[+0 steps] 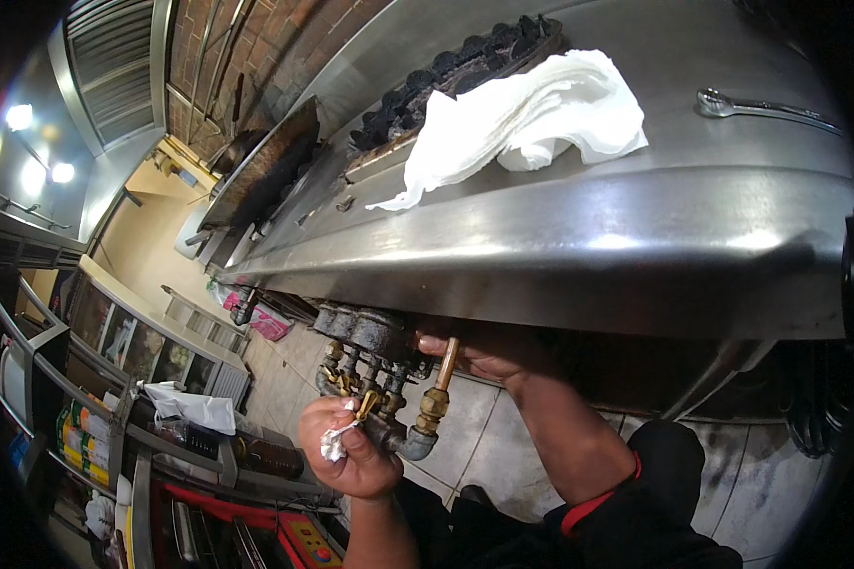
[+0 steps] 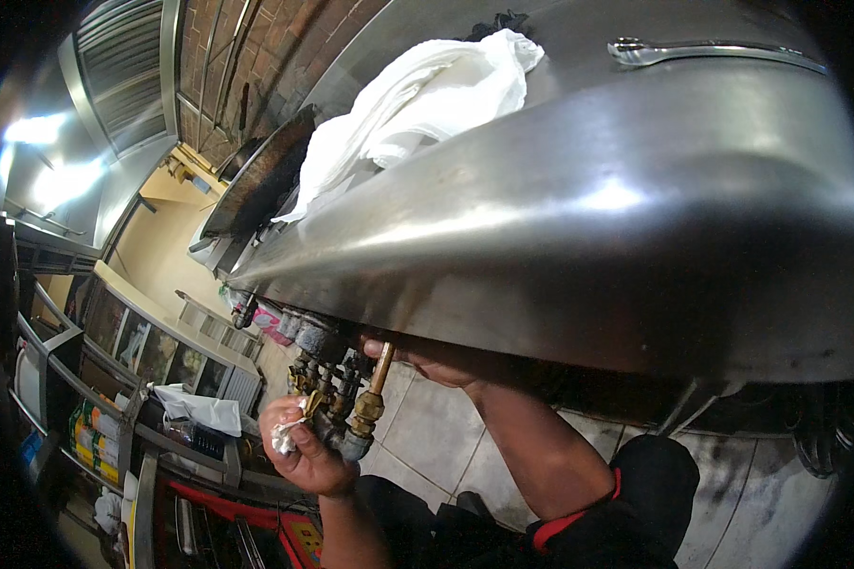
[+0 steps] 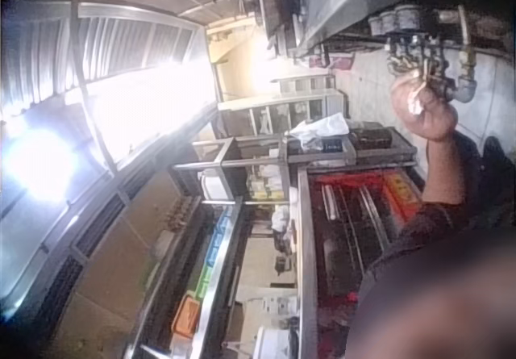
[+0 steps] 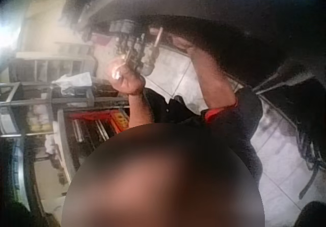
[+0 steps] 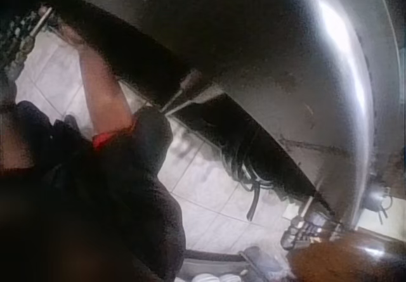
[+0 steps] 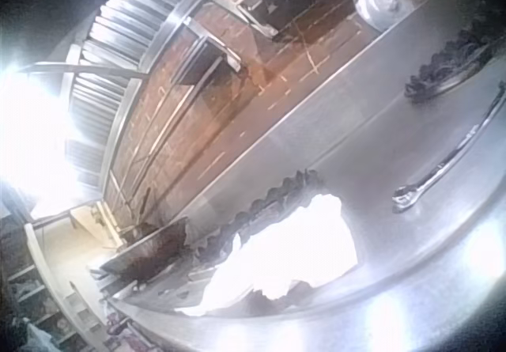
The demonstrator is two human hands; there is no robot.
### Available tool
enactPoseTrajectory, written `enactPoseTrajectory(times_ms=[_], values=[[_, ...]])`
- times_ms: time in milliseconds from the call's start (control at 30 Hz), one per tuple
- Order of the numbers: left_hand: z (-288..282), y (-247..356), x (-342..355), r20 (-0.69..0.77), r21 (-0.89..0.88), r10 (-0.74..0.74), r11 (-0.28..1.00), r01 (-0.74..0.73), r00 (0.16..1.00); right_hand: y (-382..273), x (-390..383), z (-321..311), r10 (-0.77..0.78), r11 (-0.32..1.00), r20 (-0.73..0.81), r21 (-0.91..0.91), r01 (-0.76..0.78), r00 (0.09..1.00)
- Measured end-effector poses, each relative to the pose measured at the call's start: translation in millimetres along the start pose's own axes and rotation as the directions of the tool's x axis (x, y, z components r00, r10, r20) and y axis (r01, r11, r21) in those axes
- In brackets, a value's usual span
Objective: The person wipes the gas manifold pipes of a commercial stove with a cloth and cleans small openings in the valves using a wire tool.
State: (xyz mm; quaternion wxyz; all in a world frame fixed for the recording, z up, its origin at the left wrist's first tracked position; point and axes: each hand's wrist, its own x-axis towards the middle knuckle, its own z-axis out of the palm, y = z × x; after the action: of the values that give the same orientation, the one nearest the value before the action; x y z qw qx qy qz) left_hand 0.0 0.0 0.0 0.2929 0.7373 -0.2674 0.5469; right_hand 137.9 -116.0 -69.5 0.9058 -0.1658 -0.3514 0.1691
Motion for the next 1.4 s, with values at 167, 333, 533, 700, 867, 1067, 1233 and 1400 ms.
enactPoseTrajectory(times_ms=[167,333,533,700,867,1067,1233,1400], values=[[0,4,-2,0.003,-0.002,-0.005,1.000,0.005,1.000,-34,-21,25,0.025,0.879,-0.059,-0.475,-0.050,0.998],[0,1,1,-0.011,0.002,0.019,1.000,-0.019,1.000,-36,-14,24,-0.026,1.000,-0.104,0.016,0.027,0.994],[1,4,2,-0.003,0.024,-0.002,1.000,0.003,1.000,-29,-17,21,-0.014,0.950,-0.096,-0.312,-0.017,0.995],[0,4,3,-0.007,0.023,-0.005,1.000,0.005,1.000,-24,-13,24,0.020,0.966,-0.074,-0.256,-0.038,0.997],[2,3,1,-0.031,0.004,-0.019,1.000,0.019,0.999,-25,-17,22,0.031,0.924,-0.081,-0.377,-0.060,0.996],[1,2,2,-0.013,0.021,0.011,1.000,-0.011,1.000,-32,-19,28,0.076,0.901,-0.172,-0.410,-0.141,0.982],[4,0,2,-0.070,0.054,0.016,0.998,-0.012,0.997,-32,-20,30,0.023,0.970,-0.104,-0.240,-0.047,0.994],[4,0,4,-0.065,0.044,0.032,0.999,-0.029,0.997,-27,-19,27,-0.033,0.906,-0.121,-0.424,-0.022,0.992]])
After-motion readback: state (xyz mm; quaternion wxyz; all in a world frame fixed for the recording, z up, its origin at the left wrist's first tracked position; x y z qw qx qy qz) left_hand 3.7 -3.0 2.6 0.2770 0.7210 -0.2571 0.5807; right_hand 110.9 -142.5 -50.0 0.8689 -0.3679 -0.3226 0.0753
